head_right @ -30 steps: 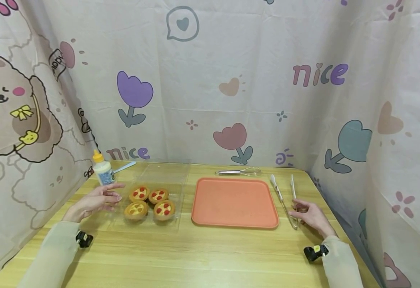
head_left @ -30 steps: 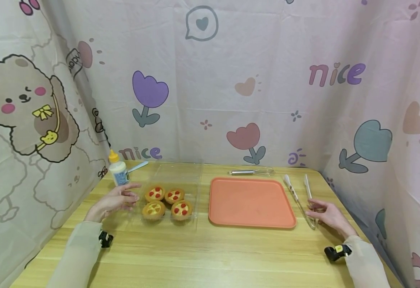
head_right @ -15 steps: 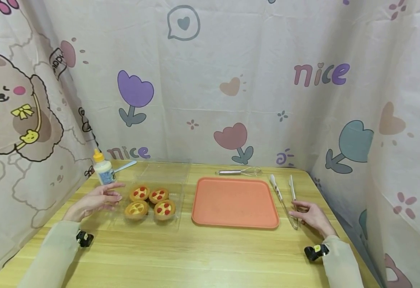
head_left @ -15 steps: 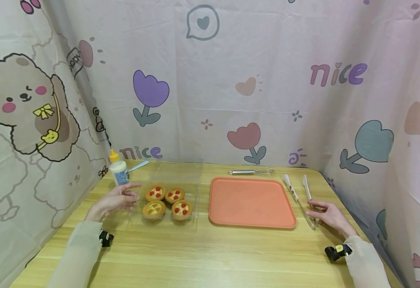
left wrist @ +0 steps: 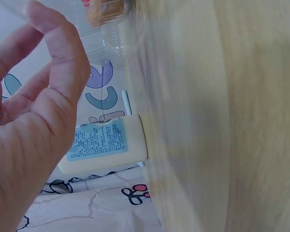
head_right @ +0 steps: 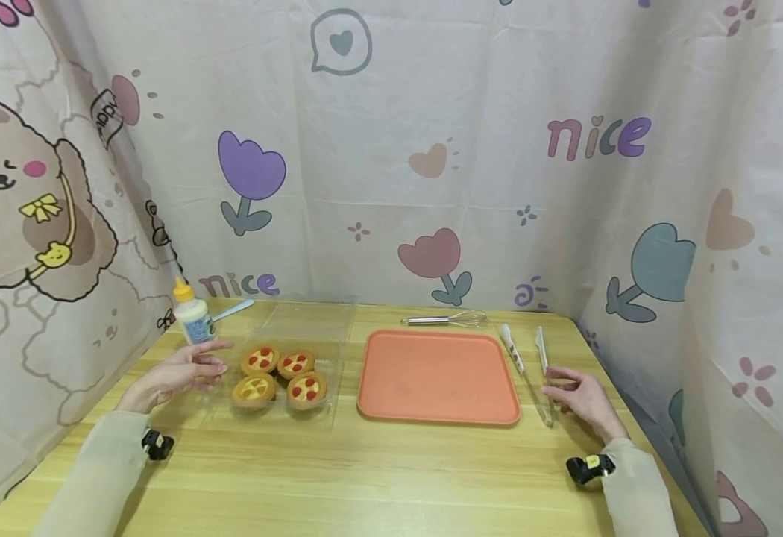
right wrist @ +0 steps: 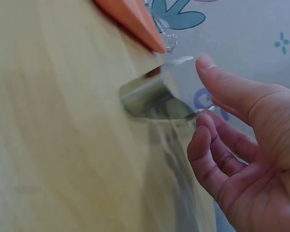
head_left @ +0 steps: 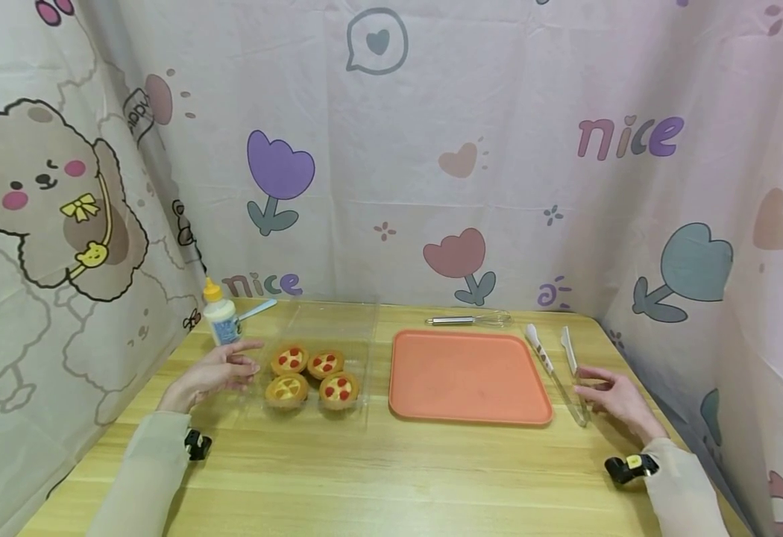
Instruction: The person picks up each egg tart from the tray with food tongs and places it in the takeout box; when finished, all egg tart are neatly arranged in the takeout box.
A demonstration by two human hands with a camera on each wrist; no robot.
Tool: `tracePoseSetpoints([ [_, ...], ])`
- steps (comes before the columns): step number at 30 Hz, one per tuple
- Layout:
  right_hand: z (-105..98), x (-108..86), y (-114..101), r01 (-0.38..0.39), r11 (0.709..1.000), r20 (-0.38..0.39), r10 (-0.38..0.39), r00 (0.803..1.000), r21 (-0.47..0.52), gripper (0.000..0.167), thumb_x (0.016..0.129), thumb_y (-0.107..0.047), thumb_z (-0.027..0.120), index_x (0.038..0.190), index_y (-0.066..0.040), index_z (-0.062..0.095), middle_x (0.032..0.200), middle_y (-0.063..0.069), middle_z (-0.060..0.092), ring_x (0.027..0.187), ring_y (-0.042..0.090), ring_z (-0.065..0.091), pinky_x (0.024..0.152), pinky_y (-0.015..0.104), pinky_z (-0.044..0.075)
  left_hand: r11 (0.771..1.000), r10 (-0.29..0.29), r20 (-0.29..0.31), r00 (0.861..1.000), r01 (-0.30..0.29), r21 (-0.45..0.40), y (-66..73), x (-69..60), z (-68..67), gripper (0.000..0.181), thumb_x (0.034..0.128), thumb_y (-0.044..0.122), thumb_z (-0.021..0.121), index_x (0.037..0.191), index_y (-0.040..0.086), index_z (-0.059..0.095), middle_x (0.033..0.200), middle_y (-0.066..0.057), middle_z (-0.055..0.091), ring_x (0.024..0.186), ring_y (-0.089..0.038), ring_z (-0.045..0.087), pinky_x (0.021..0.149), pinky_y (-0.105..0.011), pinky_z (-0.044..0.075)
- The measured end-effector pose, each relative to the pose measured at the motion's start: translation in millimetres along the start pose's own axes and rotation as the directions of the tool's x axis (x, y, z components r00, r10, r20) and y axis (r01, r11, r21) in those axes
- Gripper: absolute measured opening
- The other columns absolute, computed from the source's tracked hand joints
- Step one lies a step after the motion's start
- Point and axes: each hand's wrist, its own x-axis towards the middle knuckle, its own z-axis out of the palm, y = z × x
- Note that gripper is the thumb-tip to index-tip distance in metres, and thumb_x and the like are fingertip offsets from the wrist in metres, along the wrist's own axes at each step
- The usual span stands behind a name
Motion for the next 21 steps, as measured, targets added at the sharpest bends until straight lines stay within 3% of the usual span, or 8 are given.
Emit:
tracePoseSetpoints([
  [9, 5, 2.7, -16, 0.075, 0.997, -0.006, -0.076, 0.997, -0.018, 0.060, 0.089, -0.019, 0.073, 0.137, 0.009, 0.050, 0.116, 0.027, 0.065, 0.079, -0.001, 0.061, 0.063, 0.028, 0.057, 1.000, -0.006, -0.008, 1.000, 0.006, -0.001, -0.7, -0.3, -0.5, 0.074, 0.0959, 0.009, 0.061, 0.153, -0.003, 0.016, 0.104, -0.011, 0.057, 0.087, -0.021, 0.063, 0.077, -0.037, 0.059],
  [15, 22, 10.1, -33, 0.059, 0.995, 0.099, -0.067, 0.993, 0.079, 0.055, 0.091, -0.015, 0.069, 0.136, 0.009, 0.050, 0.099, 0.013, 0.069, 0.063, 0.006, 0.053, 0.053, 0.024, 0.048, 1.000, -0.006, -0.015, 1.000, 0.005, -0.005, -1.1, 0.0, -1.4, 0.072, 0.0957, 0.007, 0.060, 0.153, -0.003, 0.017, 0.103, -0.009, 0.056, 0.087, -0.021, 0.063, 0.078, -0.037, 0.059],
  [21, 49, 20.5, -57, 0.052, 0.986, 0.177, -0.080, 0.981, 0.156, 0.058, 0.092, -0.020, 0.070, 0.137, 0.009, 0.050, 0.093, 0.015, 0.068, 0.056, 0.008, 0.046, 0.049, 0.025, 0.044, 1.000, -0.010, -0.018, 1.000, 0.010, -0.002, -1.5, -0.4, -0.9, 0.073, 0.0959, 0.009, 0.061, 0.153, -0.003, 0.016, 0.102, -0.009, 0.056, 0.086, -0.021, 0.064, 0.077, -0.036, 0.059],
])
